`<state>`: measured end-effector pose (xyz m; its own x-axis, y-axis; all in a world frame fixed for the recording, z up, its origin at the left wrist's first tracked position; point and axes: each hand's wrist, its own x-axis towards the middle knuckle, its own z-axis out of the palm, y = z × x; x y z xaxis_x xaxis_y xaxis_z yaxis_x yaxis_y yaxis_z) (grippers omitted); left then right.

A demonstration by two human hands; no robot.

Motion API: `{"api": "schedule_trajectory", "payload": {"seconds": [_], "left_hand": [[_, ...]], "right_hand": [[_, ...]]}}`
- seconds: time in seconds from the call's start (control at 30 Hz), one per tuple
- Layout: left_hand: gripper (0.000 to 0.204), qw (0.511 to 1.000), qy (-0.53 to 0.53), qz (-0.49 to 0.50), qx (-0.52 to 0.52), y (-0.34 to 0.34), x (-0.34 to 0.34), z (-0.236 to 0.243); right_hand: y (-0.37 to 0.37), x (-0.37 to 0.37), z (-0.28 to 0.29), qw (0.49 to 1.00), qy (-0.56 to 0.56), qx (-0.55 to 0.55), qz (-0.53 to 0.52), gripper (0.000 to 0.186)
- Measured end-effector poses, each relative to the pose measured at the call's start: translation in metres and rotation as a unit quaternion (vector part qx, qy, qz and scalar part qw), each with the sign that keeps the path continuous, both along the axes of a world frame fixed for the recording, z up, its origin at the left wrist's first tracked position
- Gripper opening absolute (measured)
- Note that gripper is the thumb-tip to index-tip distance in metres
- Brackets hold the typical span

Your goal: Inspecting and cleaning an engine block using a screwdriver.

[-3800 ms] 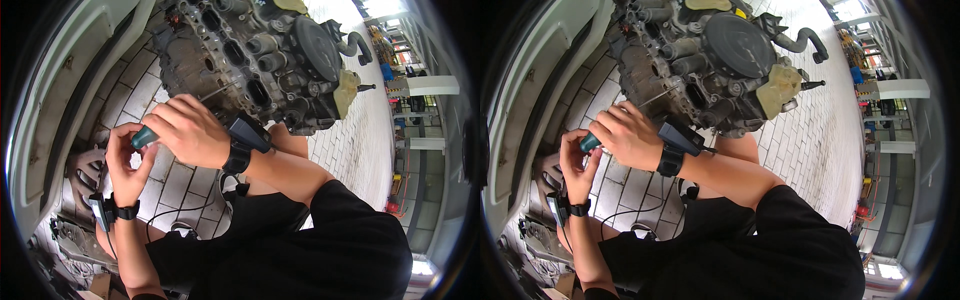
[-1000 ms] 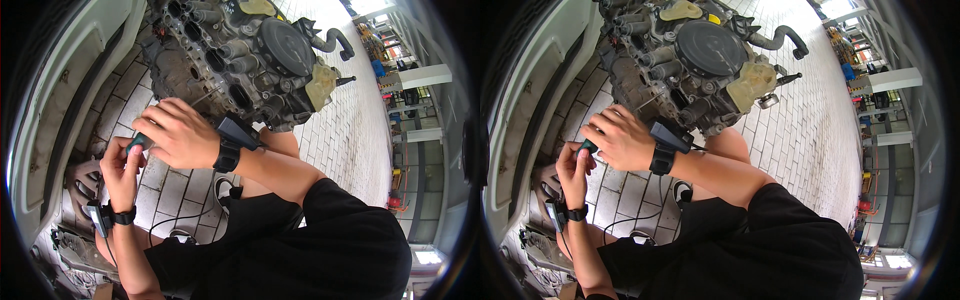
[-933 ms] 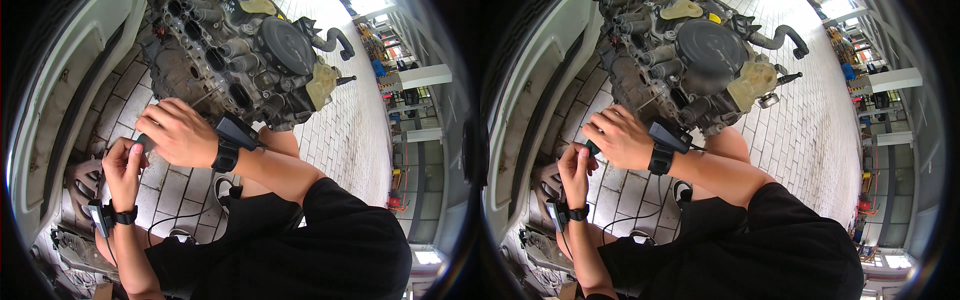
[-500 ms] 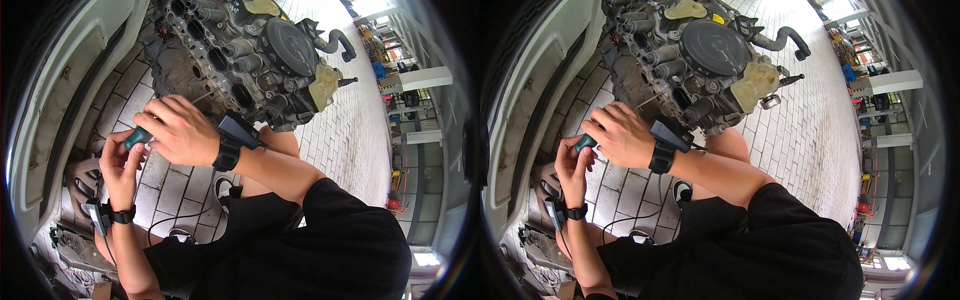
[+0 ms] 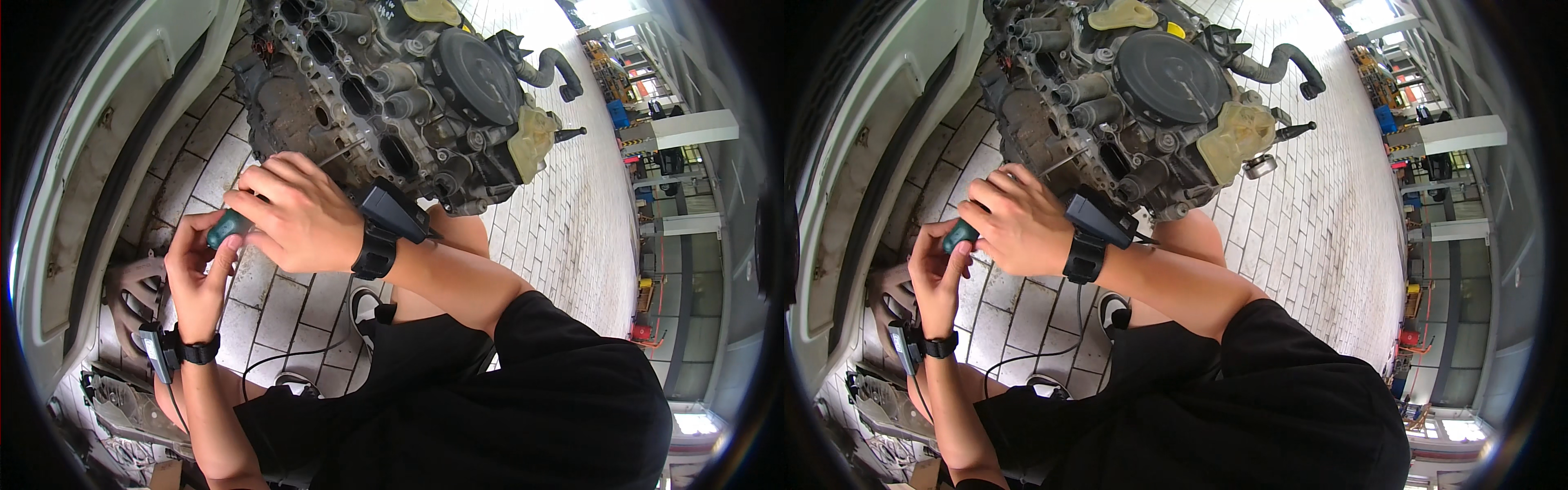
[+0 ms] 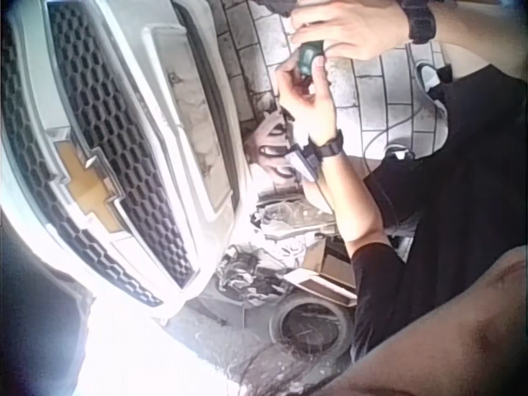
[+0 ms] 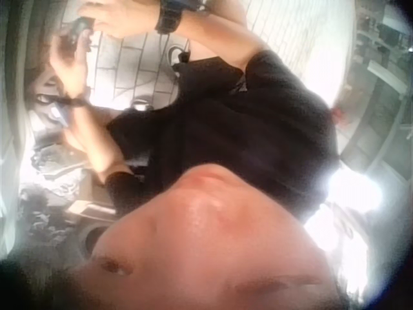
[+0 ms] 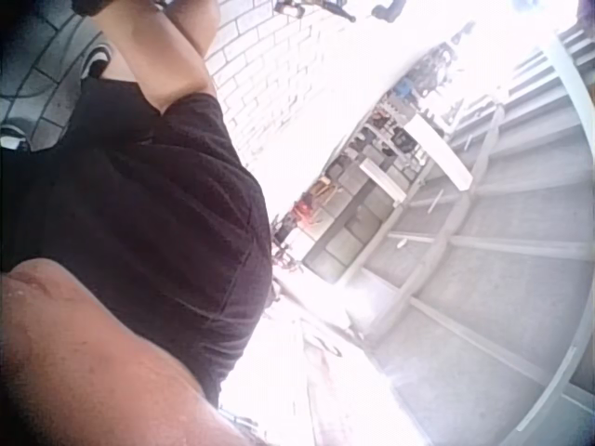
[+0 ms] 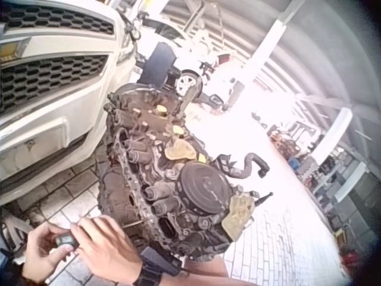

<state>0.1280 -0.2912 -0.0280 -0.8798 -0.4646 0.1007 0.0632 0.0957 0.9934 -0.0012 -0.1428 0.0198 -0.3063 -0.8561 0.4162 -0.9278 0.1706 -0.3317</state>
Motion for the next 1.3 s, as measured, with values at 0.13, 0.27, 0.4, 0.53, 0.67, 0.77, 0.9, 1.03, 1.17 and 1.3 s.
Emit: {"api": "schedule_trajectory", "payload": {"seconds": [0.13, 0.27, 0.4, 0.53, 0.67, 0.77, 0.9, 1.03, 1.17, 1.3], "left_hand": [[0.018, 0.996, -0.026, -0.046, 0.067, -0.004, 0.002, -0.01], [0.029, 0.997, -0.045, -0.041, 0.049, -0.002, 0.0, -0.01], [0.017, 0.995, -0.062, -0.048, 0.054, -0.004, -0.002, -0.013], [0.028, 1.0, 0.021, -0.003, -0.016, 0.0, -0.004, -0.006], [0.023, 0.998, -0.018, -0.048, 0.047, -0.007, 0.0, -0.009], [0.019, 0.995, -0.024, -0.058, 0.081, -0.007, 0.003, -0.012], [0.02, 0.997, -0.049, -0.066, -0.006, -0.011, 0.002, -0.016], [0.021, 0.996, 0.055, 0.036, -0.064, 0.006, -0.007, 0.004], [0.021, 1.0, -0.019, 0.014, -0.018, -0.004, 0.001, -0.006], [0.022, 0.996, -0.084, -0.019, -0.033, -0.007, 0.002, -0.006]], "right_hand": [[-0.003, 0.004, 0.003, 1.0, -0.014, 0.011, -0.003, 0.033], [-0.001, -0.003, -0.006, 1.0, 0.021, 0.016, -0.016, 0.029], [-0.001, -0.005, -0.008, 0.999, 0.037, 0.01, -0.01, 0.023], [0.001, -0.006, -0.004, 1.0, 0.021, 0.005, -0.012, 0.023], [0.001, -0.003, -0.003, 0.999, 0.027, -0.009, -0.026, 0.027], [0.0, -0.003, -0.006, 0.999, 0.042, 0.015, -0.021, 0.027], [0.001, -0.004, -0.004, 0.999, 0.037, 0.016, -0.021, 0.026], [0.001, -0.001, -0.005, 0.998, 0.036, 0.037, -0.023, 0.026], [0.002, -0.002, -0.004, 0.998, 0.047, 0.012, -0.033, 0.025], [-0.001, -0.001, 0.0, 0.999, 0.044, 0.013, -0.03, 0.024]]}}
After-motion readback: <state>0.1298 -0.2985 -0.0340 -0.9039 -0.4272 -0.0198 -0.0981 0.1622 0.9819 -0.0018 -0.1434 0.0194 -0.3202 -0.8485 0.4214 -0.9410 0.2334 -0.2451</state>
